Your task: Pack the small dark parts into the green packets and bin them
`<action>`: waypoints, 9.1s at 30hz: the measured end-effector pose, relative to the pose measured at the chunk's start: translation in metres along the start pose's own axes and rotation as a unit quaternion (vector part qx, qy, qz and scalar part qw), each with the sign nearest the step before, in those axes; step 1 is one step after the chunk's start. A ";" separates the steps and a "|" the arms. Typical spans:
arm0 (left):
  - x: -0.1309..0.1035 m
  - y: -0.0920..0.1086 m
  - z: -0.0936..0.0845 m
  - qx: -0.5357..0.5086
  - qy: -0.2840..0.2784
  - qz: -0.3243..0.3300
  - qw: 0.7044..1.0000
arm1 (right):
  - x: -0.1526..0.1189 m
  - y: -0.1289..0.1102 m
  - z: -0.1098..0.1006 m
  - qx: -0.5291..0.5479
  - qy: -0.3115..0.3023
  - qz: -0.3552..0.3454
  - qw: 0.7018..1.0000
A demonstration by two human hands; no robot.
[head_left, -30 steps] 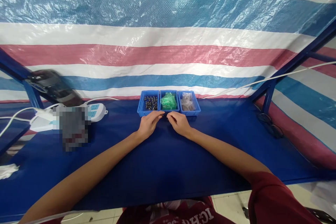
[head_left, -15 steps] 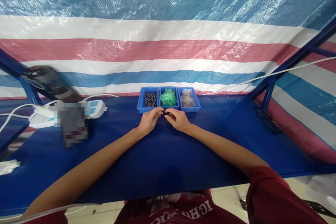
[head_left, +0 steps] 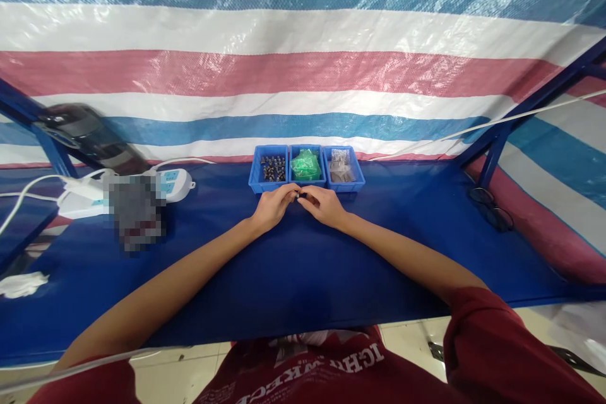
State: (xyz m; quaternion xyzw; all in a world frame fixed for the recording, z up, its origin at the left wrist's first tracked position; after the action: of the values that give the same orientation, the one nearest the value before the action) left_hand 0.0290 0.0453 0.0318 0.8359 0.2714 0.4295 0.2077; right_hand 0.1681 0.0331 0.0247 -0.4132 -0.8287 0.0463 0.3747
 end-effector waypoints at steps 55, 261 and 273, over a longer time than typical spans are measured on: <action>0.001 0.011 -0.004 0.016 -0.014 0.014 1.000 | 0.004 0.000 0.000 -0.007 -0.016 0.016 1.000; 0.003 0.000 0.011 0.021 -0.127 -0.079 0.989 | 0.001 -0.003 0.009 -0.033 -0.084 -0.026 0.996; 0.004 0.000 0.013 0.023 -0.136 -0.086 0.987 | 0.002 -0.002 0.012 -0.048 -0.091 -0.029 0.994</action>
State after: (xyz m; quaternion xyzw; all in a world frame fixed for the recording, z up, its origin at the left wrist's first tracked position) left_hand 0.0415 0.0465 0.0273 0.8647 0.3216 0.2855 0.2595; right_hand 0.1586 0.0357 0.0180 -0.4005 -0.8722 0.0327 0.2788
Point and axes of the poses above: each hand's wrist, its own x-axis towards the middle knuckle, its own z-axis out of the palm, y = z × x, the point moved 6 cm from there along x, towards the middle knuckle, and after that the axes turned 15 degrees about -x, right-handed, at the moved point
